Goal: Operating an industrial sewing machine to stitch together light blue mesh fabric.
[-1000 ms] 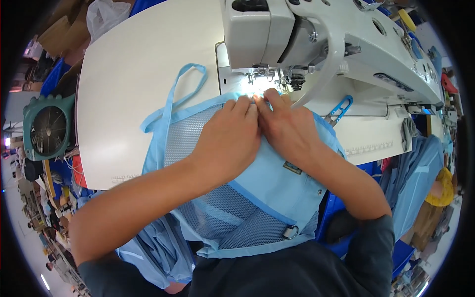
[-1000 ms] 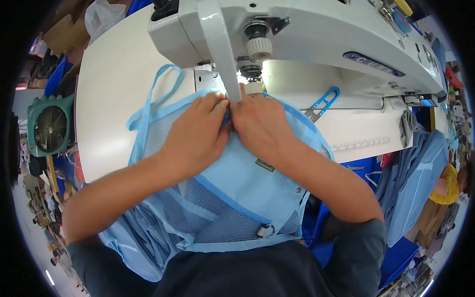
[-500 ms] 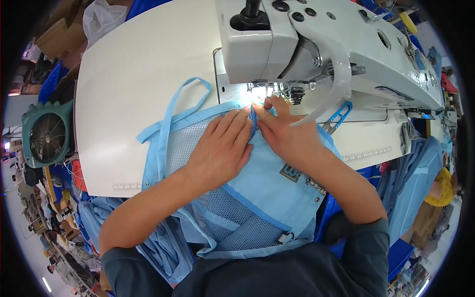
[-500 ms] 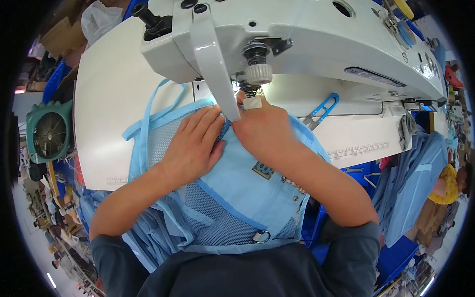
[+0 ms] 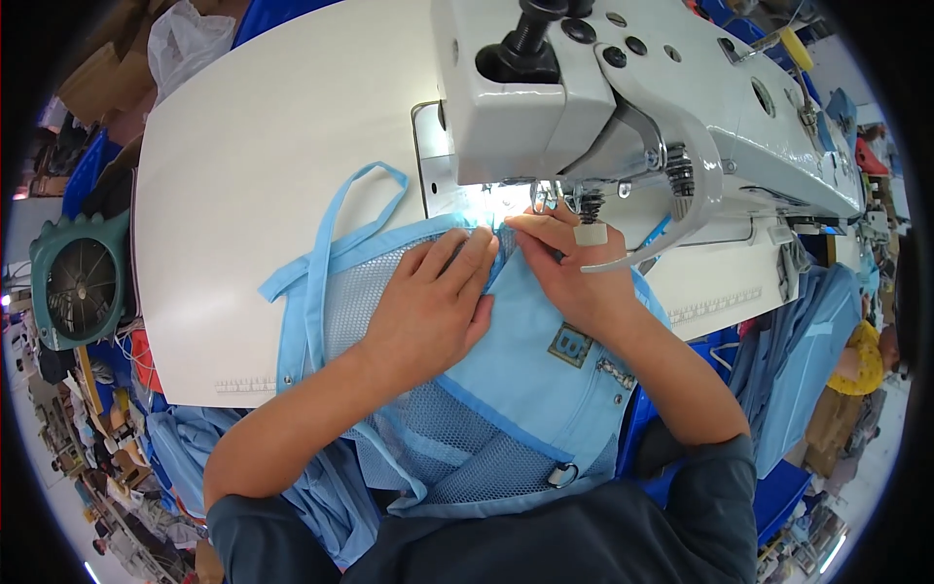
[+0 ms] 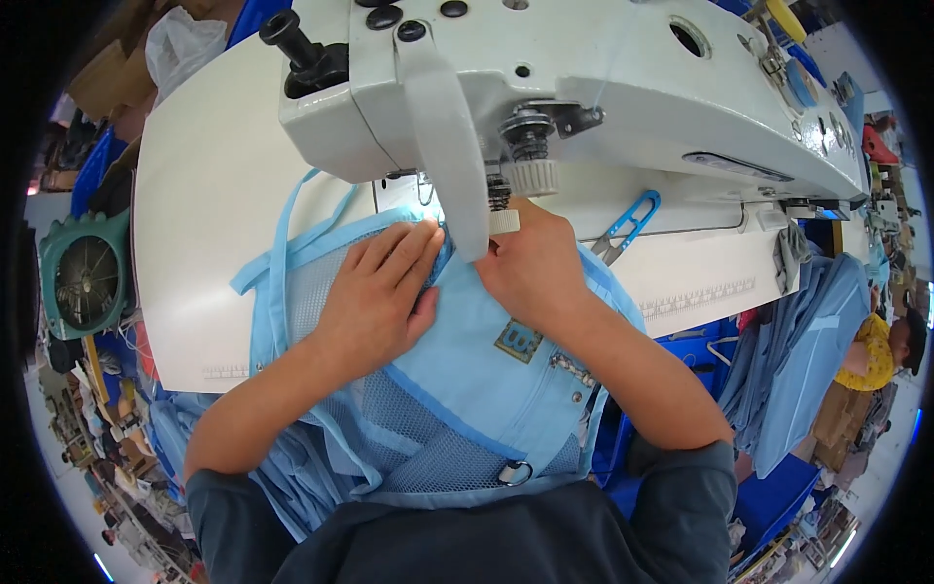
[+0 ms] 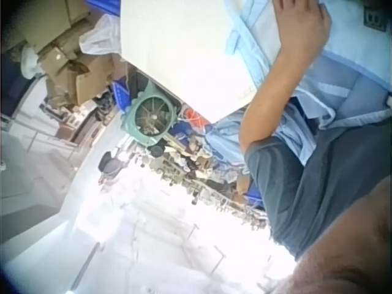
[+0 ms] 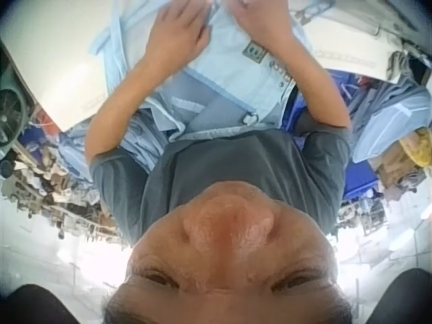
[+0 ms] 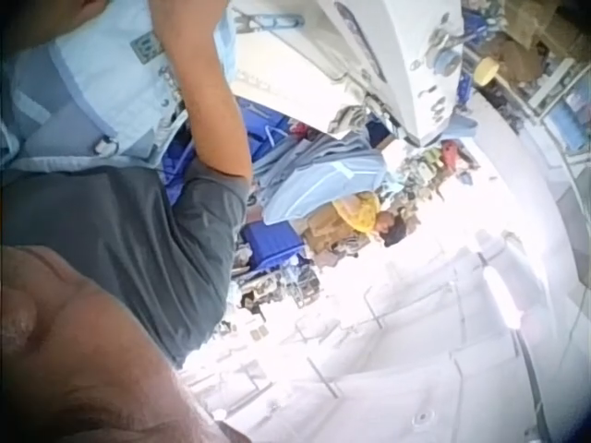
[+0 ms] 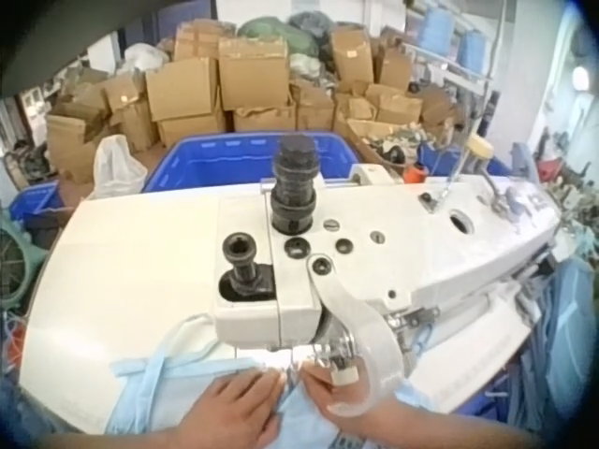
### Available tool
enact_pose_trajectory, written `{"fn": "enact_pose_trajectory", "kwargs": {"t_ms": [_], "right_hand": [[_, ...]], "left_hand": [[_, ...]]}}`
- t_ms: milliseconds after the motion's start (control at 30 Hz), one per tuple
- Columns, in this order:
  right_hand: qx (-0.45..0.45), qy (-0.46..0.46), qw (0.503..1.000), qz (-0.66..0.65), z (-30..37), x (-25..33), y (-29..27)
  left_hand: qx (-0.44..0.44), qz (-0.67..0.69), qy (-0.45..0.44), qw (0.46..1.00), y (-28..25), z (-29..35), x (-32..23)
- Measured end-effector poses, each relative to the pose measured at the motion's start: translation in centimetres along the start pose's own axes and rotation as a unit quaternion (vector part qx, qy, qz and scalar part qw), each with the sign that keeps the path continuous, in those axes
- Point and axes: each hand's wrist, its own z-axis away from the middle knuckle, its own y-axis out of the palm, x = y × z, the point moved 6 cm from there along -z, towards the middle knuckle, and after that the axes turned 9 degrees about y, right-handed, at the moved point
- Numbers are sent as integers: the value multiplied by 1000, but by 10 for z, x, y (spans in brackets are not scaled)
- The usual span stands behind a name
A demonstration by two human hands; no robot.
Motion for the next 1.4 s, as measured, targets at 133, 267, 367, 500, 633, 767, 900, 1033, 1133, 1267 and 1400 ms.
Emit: {"fn": "enact_pose_trajectory", "kwargs": {"t_ms": [133, 267, 367, 500, 633, 767, 900, 1033, 1133, 1267, 1400], "right_hand": [[39, -14, 997, 69, -4, -1, 6], [-31, -76, 995, 58, -1, 21, 0], [-6, -125, 981, 145, 4, 32, 1], [1, -182, 958, 224, 6, 28, 2], [23, -174, 956, 237, 8, 24, 5], [-17, -158, 961, 228, 6, 15, 4], [-90, -149, 974, 146, 2, 25, -23], [-23, 29, 994, 101, 0, 8, -36], [-8, 58, 992, 113, -1, 11, -39], [67, 175, 972, 139, -5, 20, -39], [12, 76, 981, 179, 0, 17, -42]], "left_hand": [[13, -11, 3, 1000, 1, 1, 0], [21, -13, 3, 1000, 1, 1, 1], [18, -7, 6, 1000, 4, 2, 1], [6, 13, 0, 1000, 5, 1, 1], [-2, 41, -28, 999, 1, -2, 4], [17, 1, -10, 1000, 2, -5, 0], [30, -17, -1, 999, -2, -6, -1], [65, -36, -11, 997, 0, -6, -2], [62, -37, -14, 997, 2, -4, -2], [59, -41, -20, 997, 2, -4, -2], [52, -31, -26, 998, -1, -6, -4]]}}
